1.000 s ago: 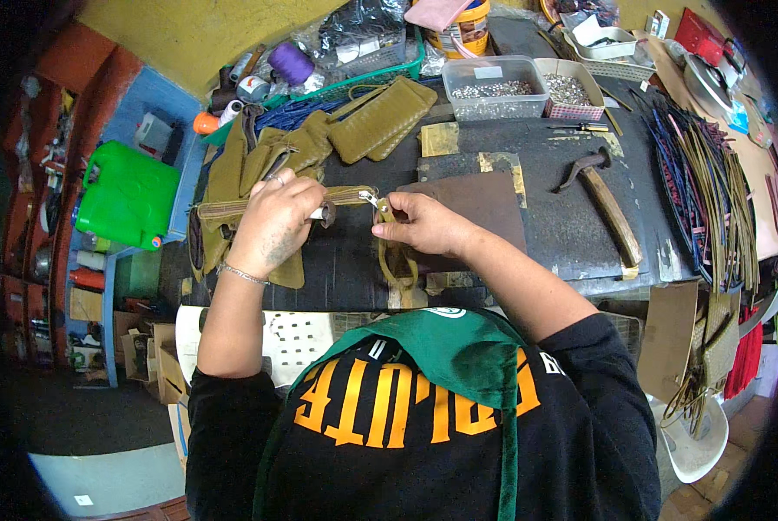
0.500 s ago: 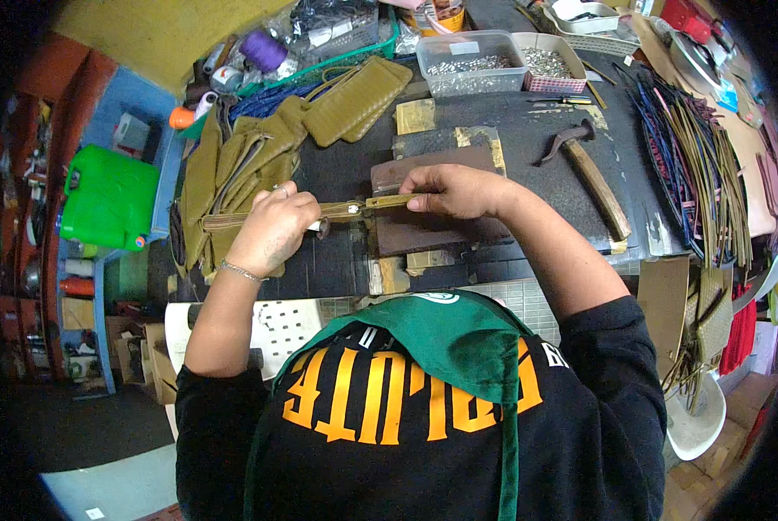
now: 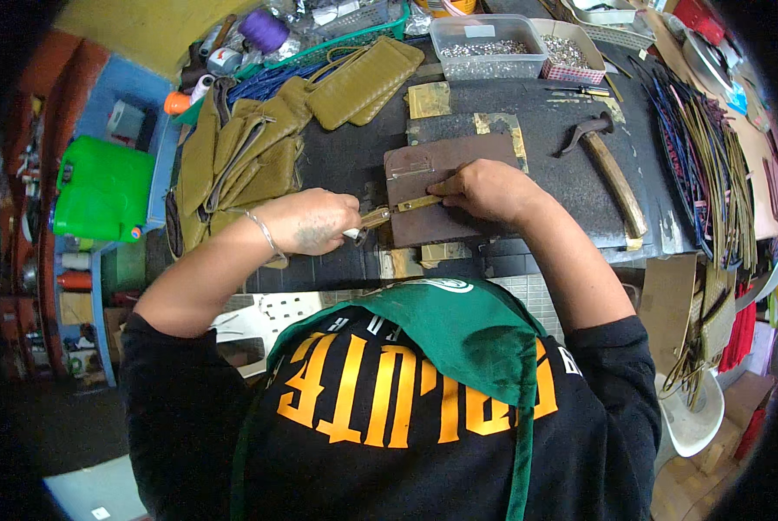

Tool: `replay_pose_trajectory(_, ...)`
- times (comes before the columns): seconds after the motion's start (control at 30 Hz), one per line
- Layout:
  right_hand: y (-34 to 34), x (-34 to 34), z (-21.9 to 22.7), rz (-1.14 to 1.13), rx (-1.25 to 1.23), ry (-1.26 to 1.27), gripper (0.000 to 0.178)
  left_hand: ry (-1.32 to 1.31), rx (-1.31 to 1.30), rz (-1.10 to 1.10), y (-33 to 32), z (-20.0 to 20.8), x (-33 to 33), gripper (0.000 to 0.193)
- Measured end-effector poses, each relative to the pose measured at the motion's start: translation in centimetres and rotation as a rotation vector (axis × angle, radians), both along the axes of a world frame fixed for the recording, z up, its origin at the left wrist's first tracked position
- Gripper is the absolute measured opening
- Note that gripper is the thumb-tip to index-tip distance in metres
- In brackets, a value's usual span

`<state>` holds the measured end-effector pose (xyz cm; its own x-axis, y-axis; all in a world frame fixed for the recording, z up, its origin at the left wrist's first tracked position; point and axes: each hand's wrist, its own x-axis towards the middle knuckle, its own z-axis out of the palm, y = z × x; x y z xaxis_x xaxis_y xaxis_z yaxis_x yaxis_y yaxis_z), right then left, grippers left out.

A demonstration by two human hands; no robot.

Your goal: The person attaches metal fasteners to pouches and straps using a punch tool and a hammer on a metal block.

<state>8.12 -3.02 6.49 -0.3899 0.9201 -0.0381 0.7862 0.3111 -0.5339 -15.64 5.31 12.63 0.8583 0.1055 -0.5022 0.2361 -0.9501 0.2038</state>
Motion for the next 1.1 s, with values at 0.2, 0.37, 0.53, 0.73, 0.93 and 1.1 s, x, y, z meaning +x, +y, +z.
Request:
replay_pose_trajectory(0.2,-0.6,-0.5,0.5,-0.071,-0.002,-0.044,0.025,-0.032,-0.432,-0.211,4.4,1.4,1.1,0.03)
replay_pose_trajectory(0.37,-0.7,-0.9,1.1,-0.059,0.023,-0.143,0.023,-0.67,-0.478,0.04,3.6,-4.7,2.7,0.029)
replay_pose_trajectory(0.53,-0.9,-1.1,1.0,-0.076,0.039,-0.101,0.026,-0.803,-0.347,0.164,0.7,-7.1,2.7,0.024)
replay_pose_trajectory(0.73,-0.4,-1.2,0.8,-0.09,0.023,0.04,0.03,-0.752,-0.545,0.316,2.0,-8.1,2.1,0.013)
replay_pose_trajectory(0.93,0.0,-0.6,0.4,-0.083,-0.043,0.043,0.028,-0.859,-0.737,0.551,2.9,-10.2,-1.3,0.042)
replay_pose_trajectory(1.1,0.0,-0.5,0.4,-0.052,-0.038,0.022,0.026,-0.849,-0.686,0.45,0.5,-9.6,-2.4,0.048)
